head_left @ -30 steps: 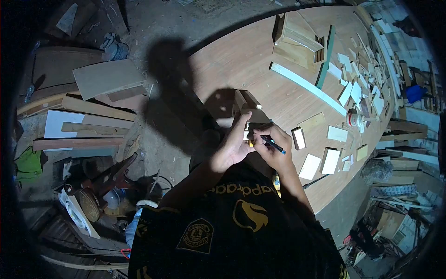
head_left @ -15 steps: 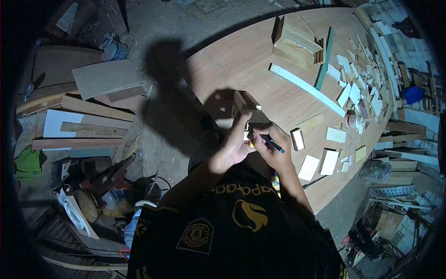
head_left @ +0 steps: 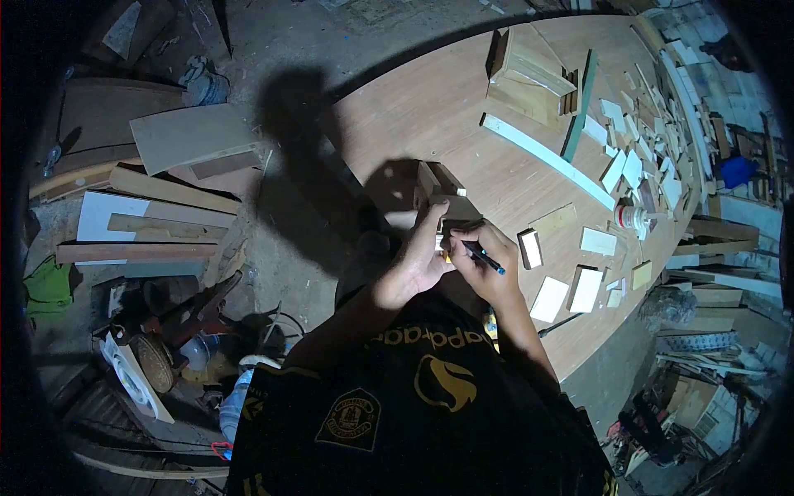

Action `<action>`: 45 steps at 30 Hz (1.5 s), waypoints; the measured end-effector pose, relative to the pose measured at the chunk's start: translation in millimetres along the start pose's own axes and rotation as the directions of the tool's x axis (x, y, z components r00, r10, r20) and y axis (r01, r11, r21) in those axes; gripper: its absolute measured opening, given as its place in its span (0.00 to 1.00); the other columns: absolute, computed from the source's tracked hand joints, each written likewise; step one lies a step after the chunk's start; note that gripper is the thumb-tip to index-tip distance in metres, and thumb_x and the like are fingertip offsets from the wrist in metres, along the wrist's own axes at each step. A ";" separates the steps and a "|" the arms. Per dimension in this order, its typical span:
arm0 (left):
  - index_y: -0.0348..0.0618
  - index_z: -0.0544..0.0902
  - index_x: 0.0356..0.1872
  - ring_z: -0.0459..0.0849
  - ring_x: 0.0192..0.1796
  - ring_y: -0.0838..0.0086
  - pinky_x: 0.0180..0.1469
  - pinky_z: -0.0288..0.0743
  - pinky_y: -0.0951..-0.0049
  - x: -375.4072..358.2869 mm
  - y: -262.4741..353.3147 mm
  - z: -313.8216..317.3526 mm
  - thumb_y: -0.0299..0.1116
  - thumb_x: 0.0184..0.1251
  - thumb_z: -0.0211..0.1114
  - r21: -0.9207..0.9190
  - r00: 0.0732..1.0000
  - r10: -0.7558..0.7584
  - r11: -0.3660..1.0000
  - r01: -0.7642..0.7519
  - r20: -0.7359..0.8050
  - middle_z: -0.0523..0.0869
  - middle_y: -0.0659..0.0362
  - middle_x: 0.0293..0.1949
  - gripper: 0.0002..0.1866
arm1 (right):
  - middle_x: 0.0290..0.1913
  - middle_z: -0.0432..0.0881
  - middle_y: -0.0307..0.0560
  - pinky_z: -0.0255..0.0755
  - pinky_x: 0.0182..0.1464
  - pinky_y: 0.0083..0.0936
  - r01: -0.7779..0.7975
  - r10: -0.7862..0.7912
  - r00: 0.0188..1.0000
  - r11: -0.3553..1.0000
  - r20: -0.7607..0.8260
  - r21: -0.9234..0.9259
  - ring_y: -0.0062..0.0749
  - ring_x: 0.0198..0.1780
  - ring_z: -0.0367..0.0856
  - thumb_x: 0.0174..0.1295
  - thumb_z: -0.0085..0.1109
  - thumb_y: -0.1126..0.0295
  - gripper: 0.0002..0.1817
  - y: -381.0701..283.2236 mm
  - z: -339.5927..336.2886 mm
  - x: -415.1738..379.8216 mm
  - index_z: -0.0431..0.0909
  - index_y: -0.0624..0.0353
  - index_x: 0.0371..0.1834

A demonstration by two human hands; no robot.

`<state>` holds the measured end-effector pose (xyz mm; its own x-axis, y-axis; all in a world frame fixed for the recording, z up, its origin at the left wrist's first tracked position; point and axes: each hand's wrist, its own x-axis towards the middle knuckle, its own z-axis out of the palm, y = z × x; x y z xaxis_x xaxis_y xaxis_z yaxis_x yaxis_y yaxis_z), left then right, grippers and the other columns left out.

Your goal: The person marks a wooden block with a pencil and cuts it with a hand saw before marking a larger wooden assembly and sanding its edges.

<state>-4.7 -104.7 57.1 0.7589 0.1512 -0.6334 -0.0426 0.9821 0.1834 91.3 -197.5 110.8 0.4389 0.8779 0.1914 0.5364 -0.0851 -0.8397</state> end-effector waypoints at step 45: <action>0.47 0.81 0.45 0.85 0.40 0.78 0.43 0.80 0.74 0.1 -1.0 6.1 0.50 0.74 0.52 -0.020 0.993 0.069 0.997 -0.072 -0.097 0.85 0.65 0.39 0.18 | 0.31 0.80 0.56 0.74 0.32 0.34 0.085 -0.086 0.996 0.995 -0.017 -0.041 0.52 0.31 0.81 0.58 0.67 0.71 0.08 1.2 0.2 5.4 0.79 0.63 0.36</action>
<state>-0.6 -106.4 61.4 0.6876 0.2292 -0.6889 -0.1097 0.9708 0.2134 94.2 -192.8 110.7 0.4034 0.8737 0.2718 0.6013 -0.0293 -0.7985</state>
